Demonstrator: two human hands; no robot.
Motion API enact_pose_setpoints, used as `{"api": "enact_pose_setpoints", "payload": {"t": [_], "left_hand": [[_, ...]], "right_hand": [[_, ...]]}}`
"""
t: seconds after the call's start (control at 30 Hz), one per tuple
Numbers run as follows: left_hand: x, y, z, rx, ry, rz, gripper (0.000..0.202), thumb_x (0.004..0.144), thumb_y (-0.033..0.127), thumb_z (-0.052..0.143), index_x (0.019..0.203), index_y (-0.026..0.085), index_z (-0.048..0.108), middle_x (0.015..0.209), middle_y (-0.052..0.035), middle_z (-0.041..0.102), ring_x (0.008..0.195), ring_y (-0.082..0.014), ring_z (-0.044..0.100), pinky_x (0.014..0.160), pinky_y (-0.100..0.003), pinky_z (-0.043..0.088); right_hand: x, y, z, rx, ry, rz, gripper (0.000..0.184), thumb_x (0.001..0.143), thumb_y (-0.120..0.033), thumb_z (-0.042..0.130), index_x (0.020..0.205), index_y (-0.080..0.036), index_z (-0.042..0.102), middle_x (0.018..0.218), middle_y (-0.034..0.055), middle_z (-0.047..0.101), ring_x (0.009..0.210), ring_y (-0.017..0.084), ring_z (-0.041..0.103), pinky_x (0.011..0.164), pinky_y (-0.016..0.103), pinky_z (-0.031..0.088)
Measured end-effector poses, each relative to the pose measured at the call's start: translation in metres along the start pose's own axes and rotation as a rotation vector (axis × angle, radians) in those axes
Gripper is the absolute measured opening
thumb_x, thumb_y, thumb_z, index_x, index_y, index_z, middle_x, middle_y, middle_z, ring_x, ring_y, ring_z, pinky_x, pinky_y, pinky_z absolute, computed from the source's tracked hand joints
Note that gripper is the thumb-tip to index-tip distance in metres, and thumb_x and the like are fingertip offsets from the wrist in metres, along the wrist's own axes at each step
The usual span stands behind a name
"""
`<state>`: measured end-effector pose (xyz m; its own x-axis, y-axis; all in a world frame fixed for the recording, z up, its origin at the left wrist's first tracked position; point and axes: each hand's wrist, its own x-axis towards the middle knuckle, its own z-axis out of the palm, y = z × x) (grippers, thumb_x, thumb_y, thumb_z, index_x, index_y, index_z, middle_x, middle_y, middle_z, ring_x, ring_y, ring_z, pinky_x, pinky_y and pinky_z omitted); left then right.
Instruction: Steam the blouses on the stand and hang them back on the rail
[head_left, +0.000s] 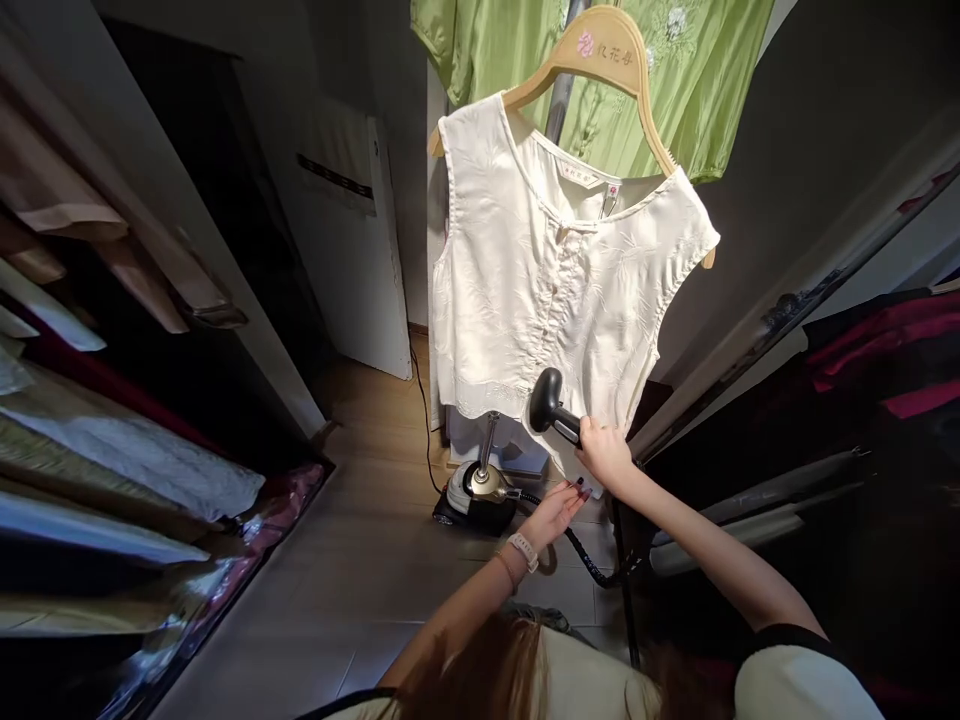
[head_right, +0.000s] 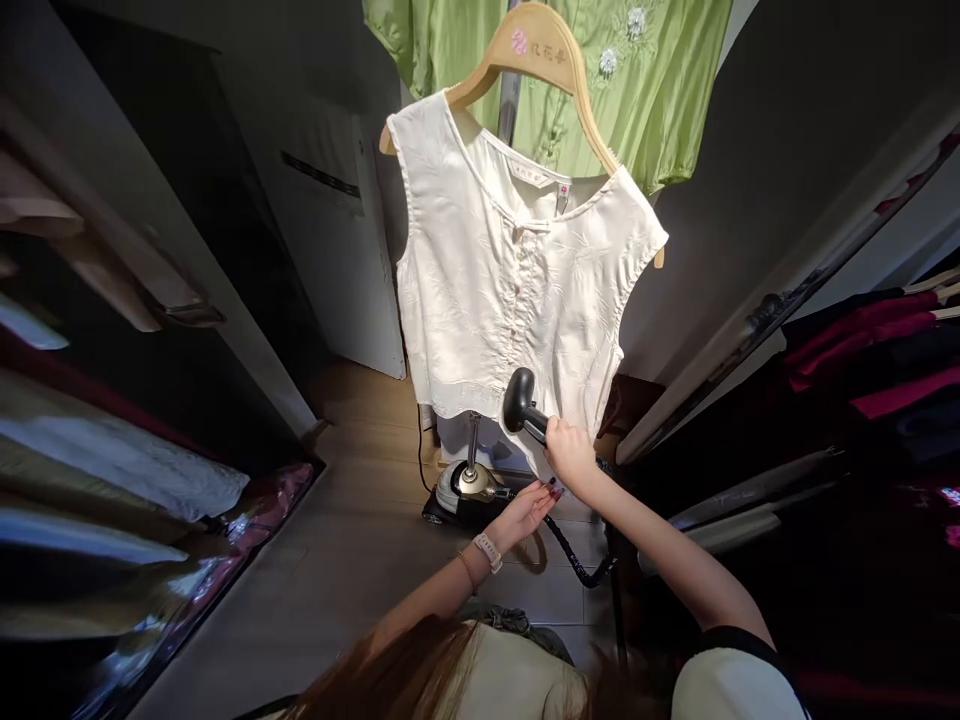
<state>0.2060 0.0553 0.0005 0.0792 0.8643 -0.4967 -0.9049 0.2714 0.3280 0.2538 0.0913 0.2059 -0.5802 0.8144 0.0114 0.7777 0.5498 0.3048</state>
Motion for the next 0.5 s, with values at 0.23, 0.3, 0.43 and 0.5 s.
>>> {"api": "enact_pose_setpoints", "payload": {"t": [0.23, 0.3, 0.43, 0.5], "left_hand": [[-0.002, -0.002, -0.026, 0.047, 0.091, -0.03, 0.016, 0.091, 0.01, 0.067, 0.104, 0.018, 0.062, 0.099, -0.0082, 0.074, 0.085, -0.0174, 0.075, 0.092, -0.034, 0.058], [-0.003, -0.003, -0.044, 0.086, 0.081, -0.059, 0.018, 0.091, 0.014, 0.067, 0.109, 0.018, 0.065, 0.115, -0.0111, 0.073, 0.094, -0.0193, 0.075, 0.094, -0.034, 0.056], [-0.012, -0.004, -0.082, 0.169, 0.047, -0.17, 0.032, 0.086, 0.02, 0.071, 0.118, 0.019, 0.067, 0.141, -0.0128, 0.064, 0.114, -0.0234, 0.07, 0.096, -0.033, 0.053], [-0.02, -0.001, -0.095, 0.209, 0.085, -0.218, 0.033, 0.086, 0.023, 0.072, 0.118, 0.019, 0.068, 0.144, -0.013, 0.062, 0.116, -0.024, 0.069, 0.093, -0.032, 0.054]], "right_hand": [[-0.038, -0.011, -0.012, 0.46, 0.386, 0.126, 0.031, 0.088, -0.033, 0.069, 0.115, -0.02, 0.062, 0.097, 0.0058, 0.076, 0.083, 0.023, 0.074, 0.067, 0.028, 0.048], [-0.048, -0.013, -0.007, 0.648, 0.563, 0.183, 0.033, 0.085, -0.033, 0.066, 0.115, -0.021, 0.064, 0.094, 0.0036, 0.077, 0.08, 0.021, 0.074, 0.068, 0.026, 0.049], [-0.065, -0.008, 0.014, 0.913, 0.801, 0.472, 0.042, 0.082, -0.047, 0.066, 0.115, -0.021, 0.068, 0.087, 0.0028, 0.076, 0.074, 0.02, 0.071, 0.069, 0.027, 0.05], [-0.071, 0.001, 0.027, 0.987, 0.858, 0.676, 0.05, 0.078, -0.058, 0.068, 0.109, -0.019, 0.07, 0.08, 0.0036, 0.074, 0.069, 0.021, 0.067, 0.066, 0.029, 0.048]]}}
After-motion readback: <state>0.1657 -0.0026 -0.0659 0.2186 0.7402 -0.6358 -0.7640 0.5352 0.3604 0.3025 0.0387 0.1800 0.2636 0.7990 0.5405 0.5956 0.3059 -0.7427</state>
